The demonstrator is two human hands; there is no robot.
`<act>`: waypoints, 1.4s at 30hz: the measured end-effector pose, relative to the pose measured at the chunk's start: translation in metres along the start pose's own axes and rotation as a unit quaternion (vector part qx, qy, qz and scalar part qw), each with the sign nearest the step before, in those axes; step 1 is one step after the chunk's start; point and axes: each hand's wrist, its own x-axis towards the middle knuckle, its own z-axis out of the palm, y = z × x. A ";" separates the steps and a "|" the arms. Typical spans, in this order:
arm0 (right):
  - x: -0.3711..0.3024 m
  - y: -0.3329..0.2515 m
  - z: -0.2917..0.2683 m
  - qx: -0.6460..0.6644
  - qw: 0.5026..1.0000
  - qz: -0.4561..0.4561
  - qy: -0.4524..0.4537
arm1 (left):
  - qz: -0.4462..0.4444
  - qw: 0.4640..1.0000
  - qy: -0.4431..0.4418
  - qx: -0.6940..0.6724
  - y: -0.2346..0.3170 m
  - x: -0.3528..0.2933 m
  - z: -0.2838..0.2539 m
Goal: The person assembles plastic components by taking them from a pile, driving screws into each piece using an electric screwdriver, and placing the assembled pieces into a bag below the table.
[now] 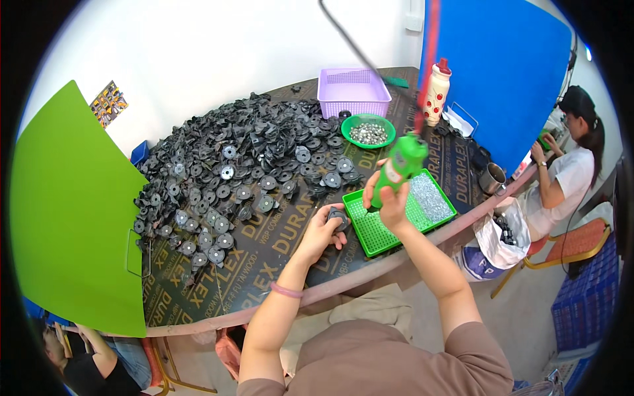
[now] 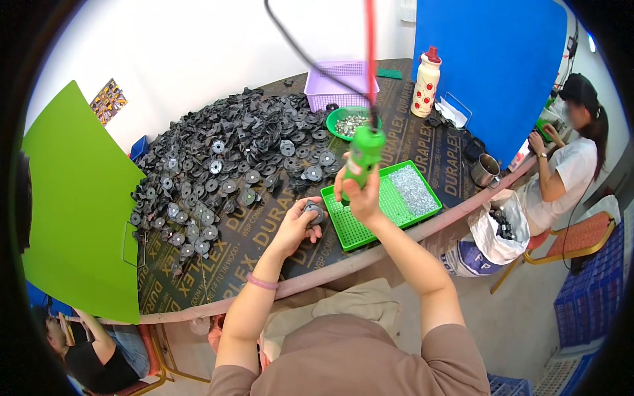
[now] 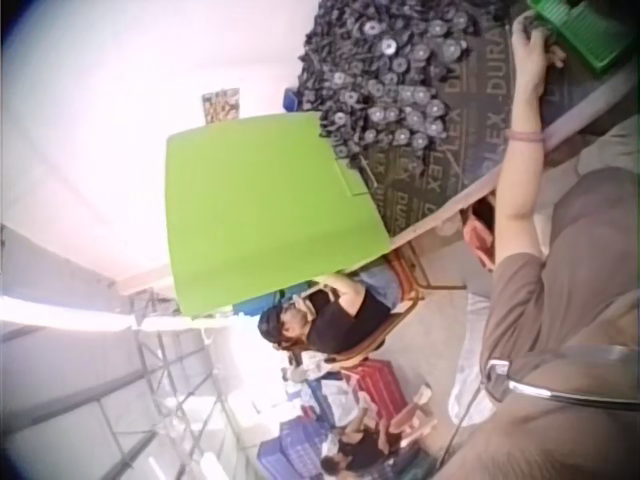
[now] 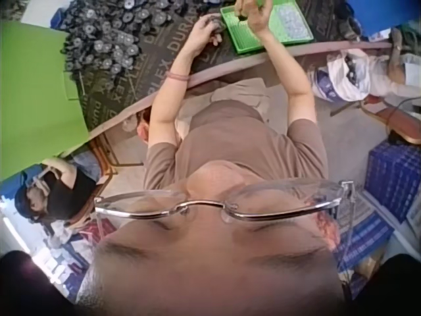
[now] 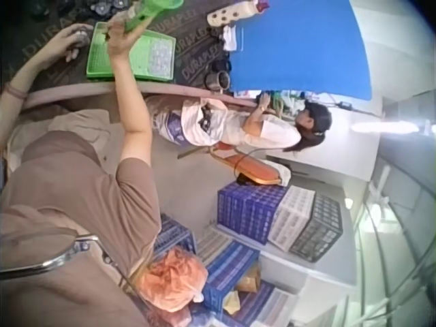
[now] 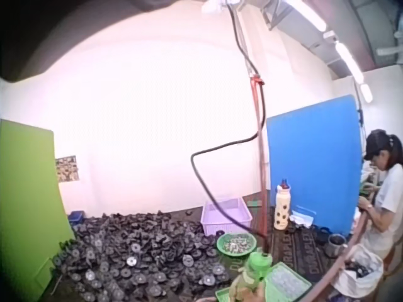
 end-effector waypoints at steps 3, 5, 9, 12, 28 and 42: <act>0.008 -0.017 0.004 0.057 0.998 -0.036 0.016 | -0.018 1.000 -0.019 0.012 -0.002 -0.001 0.001; 0.012 -0.022 0.017 0.130 0.989 -0.067 0.035 | -0.019 0.999 -0.025 0.020 -0.003 -0.001 0.001; 0.009 -0.014 0.033 0.144 0.988 -0.049 0.030 | -0.014 0.998 -0.035 0.052 -0.003 -0.002 0.002; 0.008 -0.008 0.036 0.120 0.992 -0.027 0.024 | -0.007 0.997 -0.030 0.072 -0.004 -0.002 0.004; -0.004 0.008 0.052 0.085 0.996 0.008 -0.007 | -0.012 0.998 0.002 0.063 -0.004 -0.009 0.011; 0.008 0.001 0.005 0.010 1.000 -0.027 -0.007 | -0.016 0.992 0.051 -0.110 0.015 -0.005 0.002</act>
